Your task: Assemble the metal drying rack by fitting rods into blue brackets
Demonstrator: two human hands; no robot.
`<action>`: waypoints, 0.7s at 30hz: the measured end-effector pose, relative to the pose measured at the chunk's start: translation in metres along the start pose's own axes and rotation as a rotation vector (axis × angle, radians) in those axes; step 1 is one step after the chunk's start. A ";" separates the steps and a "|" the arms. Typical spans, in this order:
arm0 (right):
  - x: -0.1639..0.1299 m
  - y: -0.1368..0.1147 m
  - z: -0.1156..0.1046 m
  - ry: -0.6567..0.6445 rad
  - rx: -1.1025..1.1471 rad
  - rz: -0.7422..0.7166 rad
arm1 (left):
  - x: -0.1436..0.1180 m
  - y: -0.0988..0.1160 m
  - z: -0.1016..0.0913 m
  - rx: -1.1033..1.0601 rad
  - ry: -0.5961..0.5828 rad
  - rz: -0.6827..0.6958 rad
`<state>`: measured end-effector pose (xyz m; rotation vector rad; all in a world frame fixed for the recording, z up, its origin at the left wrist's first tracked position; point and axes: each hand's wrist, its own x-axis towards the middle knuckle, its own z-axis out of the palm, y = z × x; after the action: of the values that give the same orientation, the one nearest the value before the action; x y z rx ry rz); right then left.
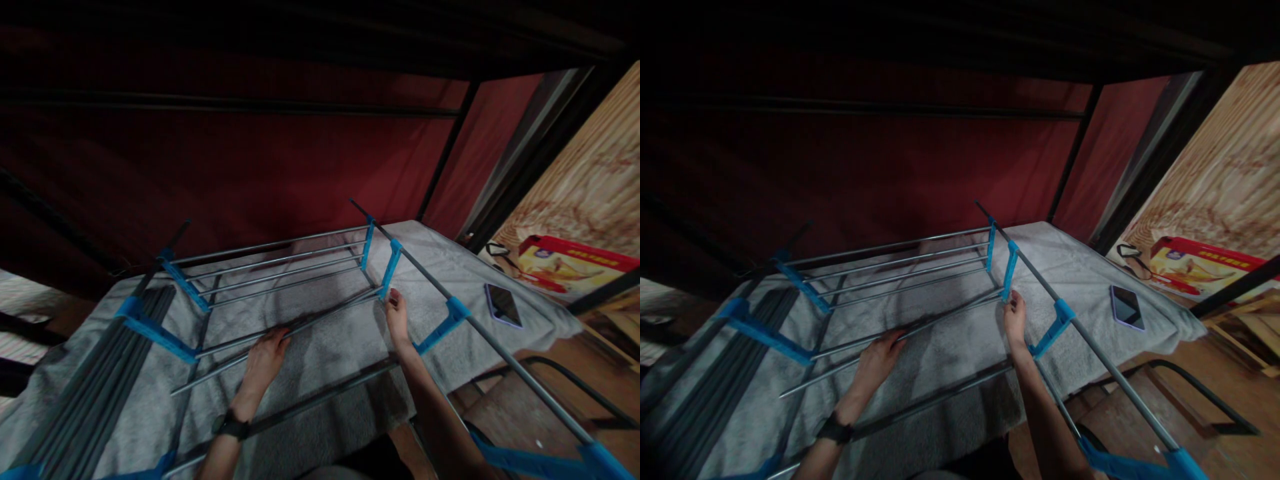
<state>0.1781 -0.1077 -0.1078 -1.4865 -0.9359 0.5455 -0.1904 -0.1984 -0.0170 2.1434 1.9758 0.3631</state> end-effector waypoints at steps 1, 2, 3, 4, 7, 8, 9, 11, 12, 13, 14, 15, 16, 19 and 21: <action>0.002 -0.001 0.000 0.013 -0.006 0.004 | 0.000 0.000 0.000 -0.007 0.004 0.000; 0.003 -0.002 0.001 0.002 -0.009 0.001 | 0.000 0.000 -0.001 -0.013 0.004 -0.002; 0.004 -0.004 0.001 -0.009 -0.009 -0.004 | 0.000 0.000 -0.001 -0.019 0.004 -0.005; 0.005 -0.006 0.001 -0.024 -0.008 -0.011 | 0.000 -0.001 -0.001 -0.024 0.003 -0.007; 0.008 -0.013 0.001 -0.052 0.007 -0.038 | 0.002 -0.001 0.000 -0.038 -0.002 -0.004; 0.008 -0.015 0.001 -0.060 0.019 -0.050 | 0.003 -0.002 0.000 -0.045 -0.004 -0.001; 0.008 -0.018 0.001 -0.068 0.034 -0.060 | 0.004 -0.002 0.000 -0.050 -0.005 0.001; 0.008 -0.022 0.002 -0.083 0.066 -0.071 | 0.005 -0.003 0.001 -0.054 -0.005 0.004; 0.008 -0.024 0.002 -0.090 0.079 -0.071 | 0.005 -0.003 0.001 -0.052 -0.004 0.007; 0.007 -0.025 0.003 -0.094 0.088 -0.069 | 0.006 -0.003 0.000 -0.048 -0.003 0.009; 0.007 -0.026 0.003 -0.097 0.095 -0.068 | 0.006 -0.003 0.000 -0.042 -0.001 0.011; 0.006 -0.026 0.003 -0.101 0.100 -0.067 | 0.006 -0.003 -0.001 -0.035 0.002 0.011; 0.006 -0.027 0.004 -0.107 0.104 -0.067 | 0.007 -0.003 -0.001 -0.029 0.004 0.011; 0.007 -0.026 0.004 -0.123 0.105 -0.062 | 0.007 -0.002 -0.002 -0.025 0.015 0.008; 0.008 -0.026 0.003 -0.129 0.090 -0.060 | 0.008 -0.003 -0.002 -0.028 0.022 0.005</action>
<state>0.1742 -0.1016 -0.0819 -1.3508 -1.0399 0.6372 -0.1929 -0.1907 -0.0154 2.1370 1.9651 0.4149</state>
